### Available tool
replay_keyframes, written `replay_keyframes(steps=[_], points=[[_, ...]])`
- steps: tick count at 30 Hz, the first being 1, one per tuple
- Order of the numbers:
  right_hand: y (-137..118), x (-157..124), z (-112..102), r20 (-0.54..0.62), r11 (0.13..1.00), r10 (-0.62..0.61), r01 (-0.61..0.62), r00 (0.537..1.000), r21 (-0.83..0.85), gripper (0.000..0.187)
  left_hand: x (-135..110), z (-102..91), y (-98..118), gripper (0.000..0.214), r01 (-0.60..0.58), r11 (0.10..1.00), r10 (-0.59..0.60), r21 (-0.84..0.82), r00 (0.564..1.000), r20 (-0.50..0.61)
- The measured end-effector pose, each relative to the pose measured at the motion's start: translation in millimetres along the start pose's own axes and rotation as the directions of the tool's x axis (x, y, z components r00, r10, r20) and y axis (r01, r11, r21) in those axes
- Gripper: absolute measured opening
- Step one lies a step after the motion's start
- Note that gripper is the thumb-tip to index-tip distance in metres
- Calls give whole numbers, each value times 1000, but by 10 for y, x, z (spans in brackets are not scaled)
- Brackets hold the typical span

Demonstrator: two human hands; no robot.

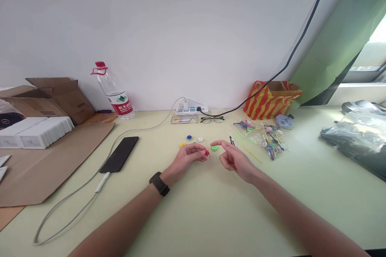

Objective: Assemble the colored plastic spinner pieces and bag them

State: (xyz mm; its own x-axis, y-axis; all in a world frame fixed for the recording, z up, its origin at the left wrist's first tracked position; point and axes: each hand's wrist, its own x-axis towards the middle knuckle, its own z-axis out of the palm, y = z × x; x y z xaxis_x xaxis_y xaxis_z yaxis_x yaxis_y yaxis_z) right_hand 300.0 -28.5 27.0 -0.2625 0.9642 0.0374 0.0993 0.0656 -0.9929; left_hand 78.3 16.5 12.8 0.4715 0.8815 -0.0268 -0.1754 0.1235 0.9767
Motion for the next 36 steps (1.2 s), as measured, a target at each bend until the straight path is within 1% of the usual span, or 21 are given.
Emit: replay_keyframes(steps=[1, 2, 3, 5, 7, 10, 13, 15, 20, 29, 32, 36], points=[[-10, 7, -21, 37, 998, 28, -30, 999, 55, 43, 1, -1, 1, 28, -1, 1000, 1, 0, 1000, -5], [-16, 15, -39, 34, 996, 24, -27, 999, 85, 39, 3, -3, 1, 27, 0, 1000, 0, 2, 1000, -4], [-17, 24, -53, 0, 996, 1, -1, 1000, 87, 36, 4, -6, 1, 27, 4, 1000, -4, 3, 1000, 4], [-2, 42, -63, -85, 997, -58, 61, 995, 39, 31, 4, -10, -2, 26, 12, 1000, -13, 11, 1000, 26], [32, 57, -48, -112, 993, -117, 115, 987, -29, 30, 3, -12, -6, 25, 15, 1000, -15, 17, 999, 40], [91, 64, 5, -81, 976, -194, 184, 978, -113, 27, -2, -10, -5, 26, 15, 1000, -16, 24, 998, 61], [123, 46, 58, -22, 962, -222, 215, 975, -171, 24, -7, -9, -2, 26, 18, 999, -21, 39, 997, 74], [123, 31, 80, 7, 955, -224, 221, 975, -197, 23, -7, -12, -4, 27, 18, 999, -22, 49, 997, 80], [112, 17, 91, 31, 944, -225, 226, 974, -238, 21, -4, -16, -19, 26, 7, 999, -12, 53, 996, 93], [152, 30, 87, 27, 944, -211, 211, 977, -253, 18, -11, -3, -13, 27, -10, 996, 2, 88, 995, 98], [176, 42, 91, 19, 960, -183, 183, 983, -211, 23, -24, -2, -20, 26, -18, 992, 3, 121, 992, 126], [185, 61, 80, 47, 987, -127, 131, 991, -98, 33, -33, 4, -53, 26, -47, 986, 20, 162, 986, 165]])
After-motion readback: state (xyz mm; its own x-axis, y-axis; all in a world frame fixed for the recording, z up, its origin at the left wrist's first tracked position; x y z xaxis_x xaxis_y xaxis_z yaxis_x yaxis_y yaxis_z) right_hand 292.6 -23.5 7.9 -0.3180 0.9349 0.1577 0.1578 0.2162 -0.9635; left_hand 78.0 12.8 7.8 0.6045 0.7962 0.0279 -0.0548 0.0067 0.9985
